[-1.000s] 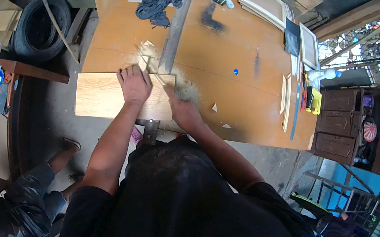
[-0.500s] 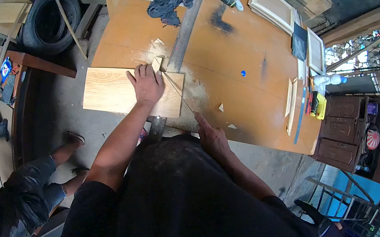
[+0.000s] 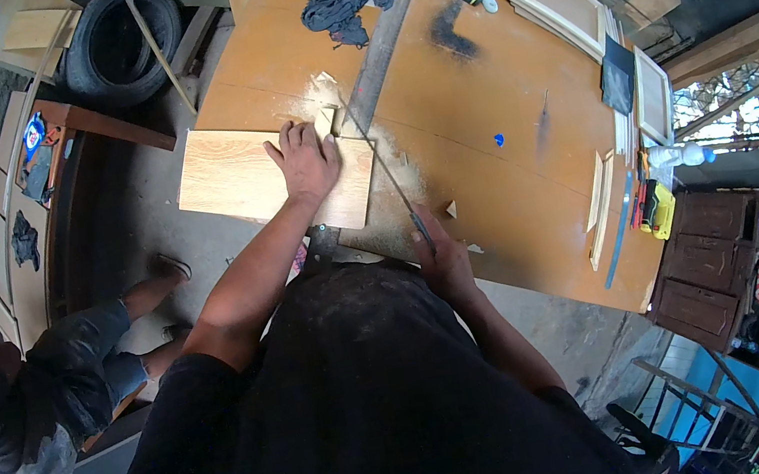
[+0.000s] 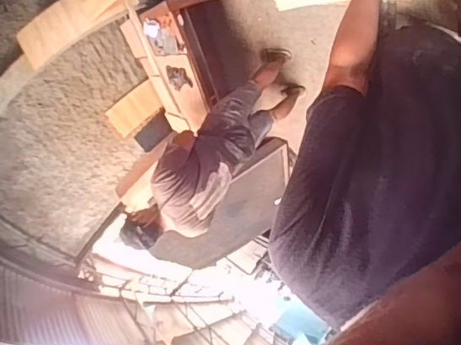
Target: Measure and cut a wooden piece using a hand saw and square ruler.
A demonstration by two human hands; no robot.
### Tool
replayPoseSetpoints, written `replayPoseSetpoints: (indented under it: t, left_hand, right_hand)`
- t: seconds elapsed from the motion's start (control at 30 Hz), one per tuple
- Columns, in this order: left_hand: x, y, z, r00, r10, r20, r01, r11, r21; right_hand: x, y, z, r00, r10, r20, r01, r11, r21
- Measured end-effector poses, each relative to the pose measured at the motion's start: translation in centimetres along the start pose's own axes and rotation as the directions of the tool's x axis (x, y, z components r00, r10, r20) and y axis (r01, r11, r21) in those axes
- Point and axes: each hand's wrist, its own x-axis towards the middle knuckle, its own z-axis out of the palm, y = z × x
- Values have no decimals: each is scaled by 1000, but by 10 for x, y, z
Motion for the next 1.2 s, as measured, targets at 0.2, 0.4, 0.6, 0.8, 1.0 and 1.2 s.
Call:
replayPoseSetpoints:
  t: [0.2,0.4,0.6,0.8,1.0,1.2]
  left_hand:
    - [-11,5,7,999,3,-40,-3,1000,13]
    - [-10,6,6,997,12,-70,-5,995,100]
    - [-11,12,0,1000,-12,8,12,996,91]
    - [-13,12,1,1000,14,-10,-13,996,85]
    - [-1,4,-2,999,-6,-49,7,1000,24]
    - [-2,6,-4,999,27,-19,-27,1000,-4]
  right_hand:
    - [19,20,0,961,-271,53,276,936,-219]
    - [29,21,-11,962,-226,151,250,954,-163]
    - [28,26,-14,950,-262,172,298,924,-238]
    - [37,7,13,974,-193,118,223,908,-354]
    - [45,-2,24,983,-167,74,183,916,-356]
    - [24,-5,16,968,-250,32,238,862,-448]
